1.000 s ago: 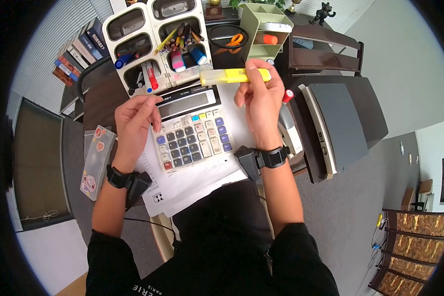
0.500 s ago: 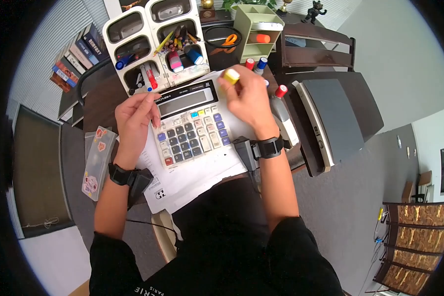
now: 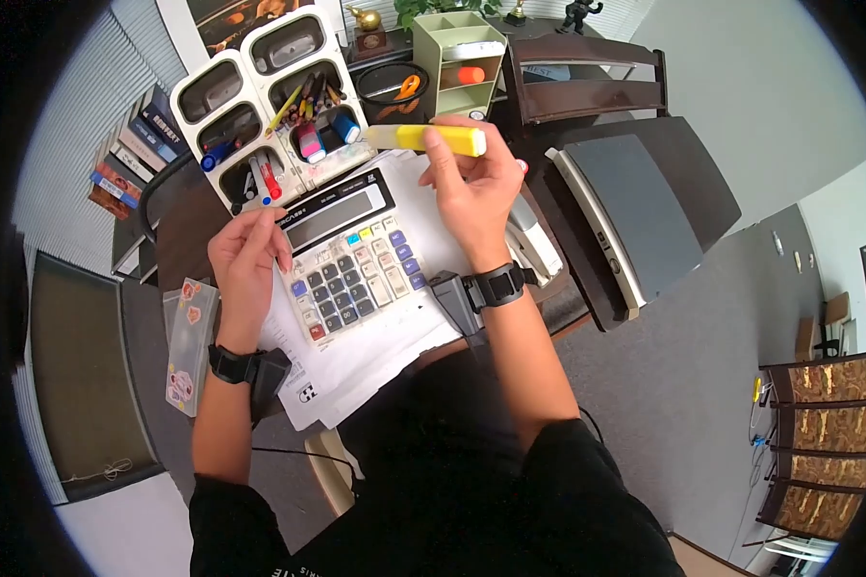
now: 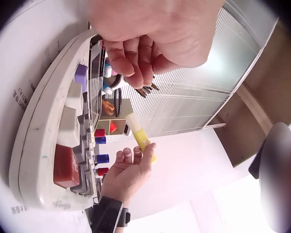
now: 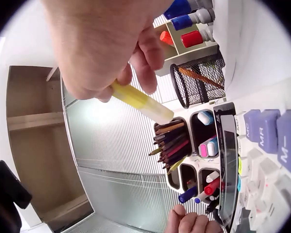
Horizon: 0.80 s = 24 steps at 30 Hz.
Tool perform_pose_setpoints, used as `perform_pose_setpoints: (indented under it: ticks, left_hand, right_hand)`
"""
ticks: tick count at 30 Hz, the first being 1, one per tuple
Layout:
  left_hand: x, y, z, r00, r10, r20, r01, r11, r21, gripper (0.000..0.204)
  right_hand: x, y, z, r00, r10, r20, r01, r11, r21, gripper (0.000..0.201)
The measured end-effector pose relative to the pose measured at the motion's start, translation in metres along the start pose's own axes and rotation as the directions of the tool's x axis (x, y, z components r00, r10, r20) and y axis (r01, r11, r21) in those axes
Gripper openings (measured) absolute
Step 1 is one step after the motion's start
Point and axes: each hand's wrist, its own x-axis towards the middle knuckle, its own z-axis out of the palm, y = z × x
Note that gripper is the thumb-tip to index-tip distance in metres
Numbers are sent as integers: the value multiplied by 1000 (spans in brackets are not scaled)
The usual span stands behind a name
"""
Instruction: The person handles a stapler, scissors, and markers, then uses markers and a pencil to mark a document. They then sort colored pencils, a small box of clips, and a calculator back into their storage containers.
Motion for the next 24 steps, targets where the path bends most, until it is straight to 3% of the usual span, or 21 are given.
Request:
perform_pose_setpoints:
  ticks: [6, 7, 11, 12, 14, 16, 17, 19, 20, 22, 24]
  left_hand:
    - [0, 2, 2, 999, 53, 2, -53, 998, 35, 23]
    - [0, 2, 3, 996, 88, -25, -86, 994, 64, 22]
    - [2, 2, 0, 986, 155, -68, -144, 980, 136, 20]
    - [3, 4, 0, 986, 155, -67, -144, 979, 146, 20]
    - [3, 10, -3, 987, 157, -46, -144, 967, 210, 18]
    - [9, 6, -14, 956, 284, -70, -193, 793, 578, 17]
    - [11, 18, -14, 954, 297, -45, -213, 775, 595, 17]
    - [9, 38, -10, 981, 192, 39, -104, 343, 934, 21]
    - [7, 39, -10, 979, 202, 35, -102, 330, 939, 21]
    - [4, 33, -15, 998, 57, 16, -33, 321, 947, 25]
    - [4, 25, -20, 993, 104, 59, -89, 319, 944, 28]
  right_hand:
    - [-5, -2, 1, 941, 181, 286, -222, 968, 118, 22]
    - [-5, 0, 3, 945, 174, 275, -219, 966, 140, 22]
    - [-5, 3, 6, 967, 180, 181, -159, 979, -129, 19]
    - [-5, 4, 4, 969, 203, 142, -188, 975, -116, 16]
    - [-2, 12, 4, 999, 10, 51, -1, 987, -162, 13]
    - [-2, 10, 6, 999, -31, -40, 28, 996, -83, 11]
    - [-1, 10, 1, 1000, 11, -25, -14, 992, -129, 10]
    - [-3, 10, -4, 996, 82, -16, -84, 981, -173, 10]
    - [-3, 11, -4, 997, 79, -12, -80, 984, -157, 10]
    - [-3, 12, -4, 997, 77, 3, -75, 973, -216, 11]
    - [-1, 9, -2, 997, 72, 2, -70, 978, -196, 12]
